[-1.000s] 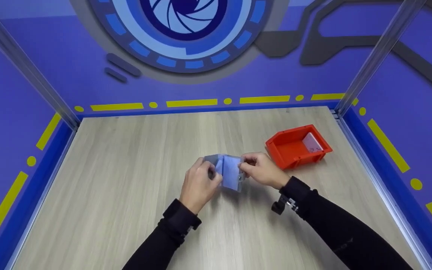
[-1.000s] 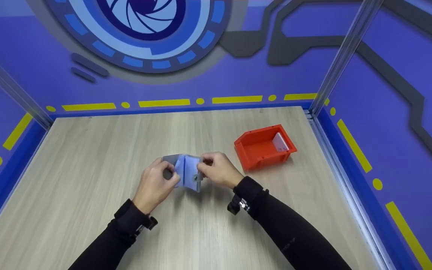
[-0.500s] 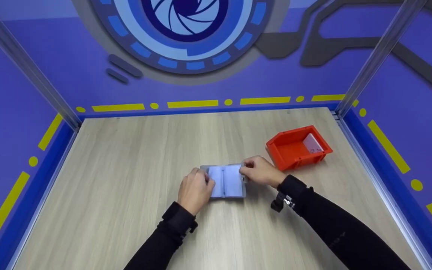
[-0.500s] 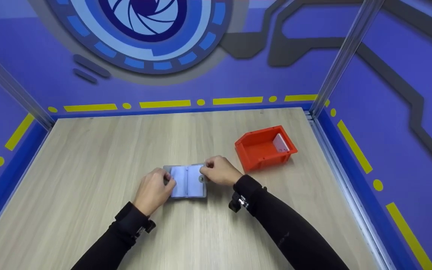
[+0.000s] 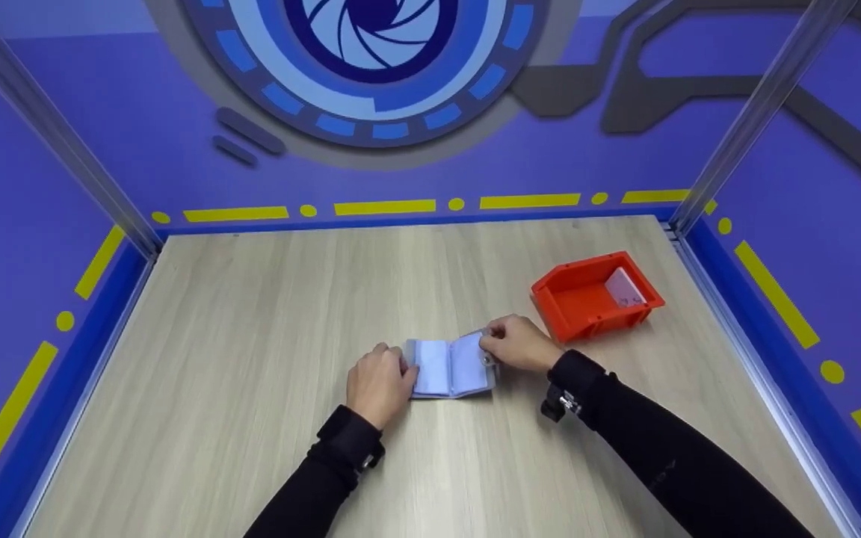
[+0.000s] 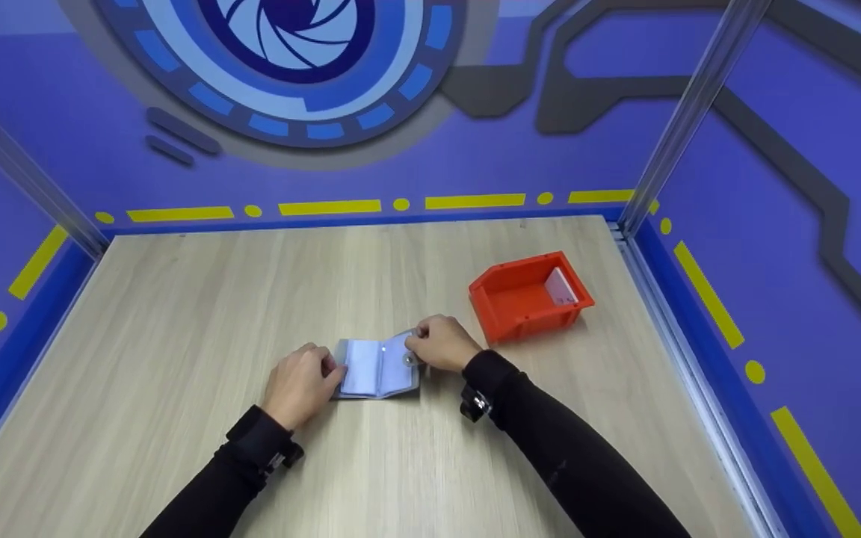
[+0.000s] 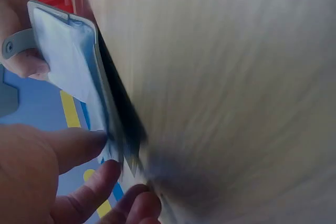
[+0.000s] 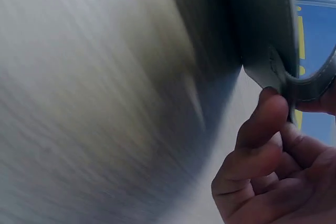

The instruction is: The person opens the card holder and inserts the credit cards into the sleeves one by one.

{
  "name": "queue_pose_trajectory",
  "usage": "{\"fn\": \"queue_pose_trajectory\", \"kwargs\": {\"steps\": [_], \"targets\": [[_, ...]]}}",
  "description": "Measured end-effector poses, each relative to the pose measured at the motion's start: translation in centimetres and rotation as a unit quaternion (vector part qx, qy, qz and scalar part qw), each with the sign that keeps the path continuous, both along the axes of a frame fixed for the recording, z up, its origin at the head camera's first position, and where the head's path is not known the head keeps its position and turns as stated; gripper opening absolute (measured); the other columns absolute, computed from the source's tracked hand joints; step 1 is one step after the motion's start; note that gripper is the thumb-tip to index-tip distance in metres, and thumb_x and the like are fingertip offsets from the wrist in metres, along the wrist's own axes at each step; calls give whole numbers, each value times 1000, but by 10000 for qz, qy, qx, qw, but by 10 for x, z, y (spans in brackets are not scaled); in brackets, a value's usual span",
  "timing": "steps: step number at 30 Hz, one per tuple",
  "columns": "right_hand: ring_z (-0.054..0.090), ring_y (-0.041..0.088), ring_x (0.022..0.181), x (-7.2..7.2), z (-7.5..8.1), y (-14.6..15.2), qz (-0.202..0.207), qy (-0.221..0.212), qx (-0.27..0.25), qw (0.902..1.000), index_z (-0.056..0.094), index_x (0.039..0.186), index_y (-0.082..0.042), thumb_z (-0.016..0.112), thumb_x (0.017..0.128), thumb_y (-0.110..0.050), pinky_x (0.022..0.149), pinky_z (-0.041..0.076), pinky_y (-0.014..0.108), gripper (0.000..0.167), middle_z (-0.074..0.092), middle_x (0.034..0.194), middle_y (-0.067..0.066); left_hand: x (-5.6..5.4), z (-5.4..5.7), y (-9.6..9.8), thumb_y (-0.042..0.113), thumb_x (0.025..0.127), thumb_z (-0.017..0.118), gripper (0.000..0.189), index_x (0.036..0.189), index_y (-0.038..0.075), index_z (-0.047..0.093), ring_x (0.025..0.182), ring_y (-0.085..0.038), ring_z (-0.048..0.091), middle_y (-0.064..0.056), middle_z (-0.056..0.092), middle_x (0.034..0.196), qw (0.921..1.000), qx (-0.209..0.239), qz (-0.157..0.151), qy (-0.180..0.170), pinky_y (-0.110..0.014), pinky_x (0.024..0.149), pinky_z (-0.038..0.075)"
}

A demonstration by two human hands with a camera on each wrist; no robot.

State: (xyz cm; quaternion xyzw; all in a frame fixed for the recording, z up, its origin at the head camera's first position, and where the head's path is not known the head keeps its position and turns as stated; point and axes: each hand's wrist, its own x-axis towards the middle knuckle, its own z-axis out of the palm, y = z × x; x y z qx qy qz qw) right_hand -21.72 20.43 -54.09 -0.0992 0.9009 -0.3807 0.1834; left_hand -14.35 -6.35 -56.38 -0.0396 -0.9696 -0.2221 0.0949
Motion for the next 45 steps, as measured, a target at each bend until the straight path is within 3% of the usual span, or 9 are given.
{"fn": "queue_pose_trajectory", "kwargs": {"steps": [3,8,11,16,23,30,36,41,45], "targets": [[58,17,80,1,3,-1,-30,165,72,9998,75,101,-11,66,102,-23,70,46,30,14,63,86,0,0,3,2,29,98,83,32,77,16,63,65,-17,51,1,58,76,10000,50,-39,59,-37,59,45],[57,18,83,4,13,-8,190,931,393,9947,75,131,-9,74,101,-19,74,46,31,32,66,96,5,1,4,7,35,103,79,36,77,16,63,65,-19,56,0,59,74,9996,70,-138,222,-39,59,48],[58,18,87,6,18,-13,614,1306,542,9880,80,125,-9,77,101,-16,78,48,32,25,68,98,8,0,2,7,38,100,82,39,75,16,62,66,-20,59,0,60,73,9997,72,-144,201,-39,59,49],[63,17,86,8,19,-17,1098,1141,731,9847,85,106,-9,77,102,-14,79,55,32,11,78,97,4,0,-2,6,35,93,89,37,77,16,63,69,-20,63,-1,64,75,9999,90,-100,-20,-40,61,51],[63,17,82,10,3,-13,768,992,1448,9815,85,103,-10,84,99,-23,81,55,35,13,78,92,2,2,-7,8,32,93,89,35,74,16,64,69,-19,61,0,64,75,9994,196,-122,-253,-39,62,50],[66,25,94,9,0,-18,655,1121,2008,9710,83,117,-4,86,98,-23,96,60,47,27,80,109,12,-4,-5,6,30,93,89,38,70,16,63,66,-17,58,1,65,73,9993,183,-103,-302,-39,60,49],[64,24,88,6,-2,-24,923,1233,2002,9676,83,106,-5,89,95,-21,88,58,44,20,78,101,10,-3,-5,3,28,93,89,40,67,16,60,65,-17,57,1,64,72,9983,150,-58,-553,-38,59,47],[62,24,86,-1,0,-22,701,1342,1817,9716,80,95,-10,89,93,-19,81,53,41,14,73,93,7,-6,-3,4,28,94,87,38,69,15,61,65,-18,56,0,62,72,9991,186,-69,-384,-37,59,46],[63,24,87,-6,-2,-17,625,1194,1733,9756,81,99,-8,83,98,-17,84,54,41,8,75,95,7,-7,0,7,30,95,86,39,69,16,61,64,-16,53,1,60,72,9990,159,-74,-421,-35,59,43]]}}
